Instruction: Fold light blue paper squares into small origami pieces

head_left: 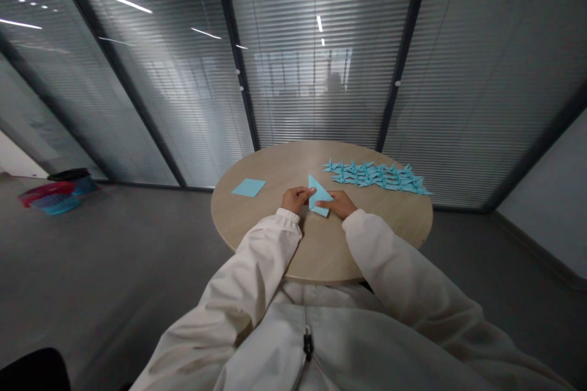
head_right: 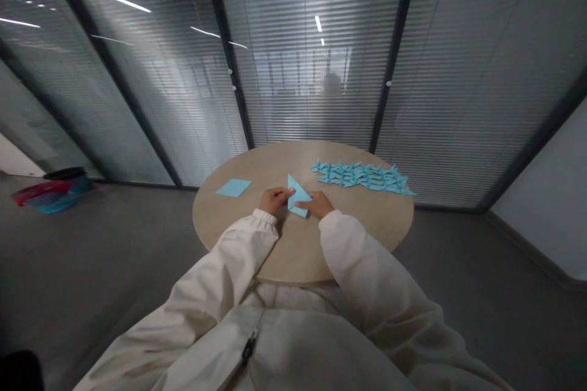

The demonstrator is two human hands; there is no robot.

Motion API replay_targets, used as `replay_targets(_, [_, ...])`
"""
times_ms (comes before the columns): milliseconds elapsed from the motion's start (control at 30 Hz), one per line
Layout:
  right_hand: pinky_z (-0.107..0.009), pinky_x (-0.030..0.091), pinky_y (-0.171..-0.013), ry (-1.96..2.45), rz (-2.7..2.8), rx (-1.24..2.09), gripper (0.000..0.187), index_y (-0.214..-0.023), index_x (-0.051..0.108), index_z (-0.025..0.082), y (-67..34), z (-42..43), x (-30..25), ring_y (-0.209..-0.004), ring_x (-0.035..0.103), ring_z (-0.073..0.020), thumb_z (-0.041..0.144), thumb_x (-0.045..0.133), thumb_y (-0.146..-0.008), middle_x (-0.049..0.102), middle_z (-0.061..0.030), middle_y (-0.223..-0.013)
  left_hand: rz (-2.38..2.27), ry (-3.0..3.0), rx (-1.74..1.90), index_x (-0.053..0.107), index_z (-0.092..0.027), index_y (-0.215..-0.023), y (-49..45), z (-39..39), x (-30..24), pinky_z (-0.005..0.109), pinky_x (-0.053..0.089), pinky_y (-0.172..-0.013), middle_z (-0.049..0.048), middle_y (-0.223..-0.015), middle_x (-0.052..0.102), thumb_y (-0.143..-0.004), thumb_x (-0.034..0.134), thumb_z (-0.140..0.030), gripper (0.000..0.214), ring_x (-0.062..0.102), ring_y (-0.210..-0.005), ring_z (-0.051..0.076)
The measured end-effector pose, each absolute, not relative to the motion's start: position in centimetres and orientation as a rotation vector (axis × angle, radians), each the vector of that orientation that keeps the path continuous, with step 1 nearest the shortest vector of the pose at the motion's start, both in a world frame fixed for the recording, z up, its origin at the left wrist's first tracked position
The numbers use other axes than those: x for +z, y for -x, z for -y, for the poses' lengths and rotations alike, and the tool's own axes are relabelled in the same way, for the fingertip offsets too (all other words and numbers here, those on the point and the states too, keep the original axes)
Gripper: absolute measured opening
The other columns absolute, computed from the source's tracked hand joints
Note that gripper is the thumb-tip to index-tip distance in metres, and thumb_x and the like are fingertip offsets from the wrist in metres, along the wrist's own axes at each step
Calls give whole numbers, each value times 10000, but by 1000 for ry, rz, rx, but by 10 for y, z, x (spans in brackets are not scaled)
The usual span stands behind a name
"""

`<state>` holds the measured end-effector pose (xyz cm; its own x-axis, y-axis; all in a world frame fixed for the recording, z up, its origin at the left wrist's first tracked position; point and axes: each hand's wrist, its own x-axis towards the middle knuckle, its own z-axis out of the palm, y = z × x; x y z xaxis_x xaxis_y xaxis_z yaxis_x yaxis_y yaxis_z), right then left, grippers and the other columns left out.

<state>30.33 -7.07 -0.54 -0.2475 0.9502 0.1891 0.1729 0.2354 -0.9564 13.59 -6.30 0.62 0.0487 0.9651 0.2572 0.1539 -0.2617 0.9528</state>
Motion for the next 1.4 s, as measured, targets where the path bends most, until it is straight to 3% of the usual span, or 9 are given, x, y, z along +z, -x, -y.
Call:
replay_targets(300, [-315,467,-673,1060,1635,1106,440,-816,703,102,-303,72,-4,-691,599,-196,431,741,-526,678,-48,-748,-1248,-1714,1303,638,-130,-562,-135,68,8,190,319,-446,-11,-455,517,-642,606,-559,438,441,-449,85])
replay_targets(600, [-294,460,-639,1028,1654,1090,481,-827,693,104,-303,73,-3,-681,587,-189,473,735,-522,666,-50,-749,-1214,-1676,1252,626,-140,-552,-135,64,5,199,349,-459,-10,-464,523,-631,608,-565,432,464,-456,97])
replay_targets(800, [-261,424,-524,1021,1576,1130,512,-726,640,115,-303,71,-4,-574,532,-158,612,607,-610,589,-26,-611,-1230,-1684,1308,598,-137,-523,-134,65,8,196,346,-461,-18,-447,493,-644,602,-563,444,451,-452,92])
replay_targets(1400, [-241,353,-527,1015,1633,915,521,-643,608,120,-305,67,-7,-551,453,-129,636,543,-666,522,1,-564,-1193,-1662,1199,625,-118,-589,-135,61,3,206,365,-485,-15,-479,503,-600,604,-626,509,470,-482,98])
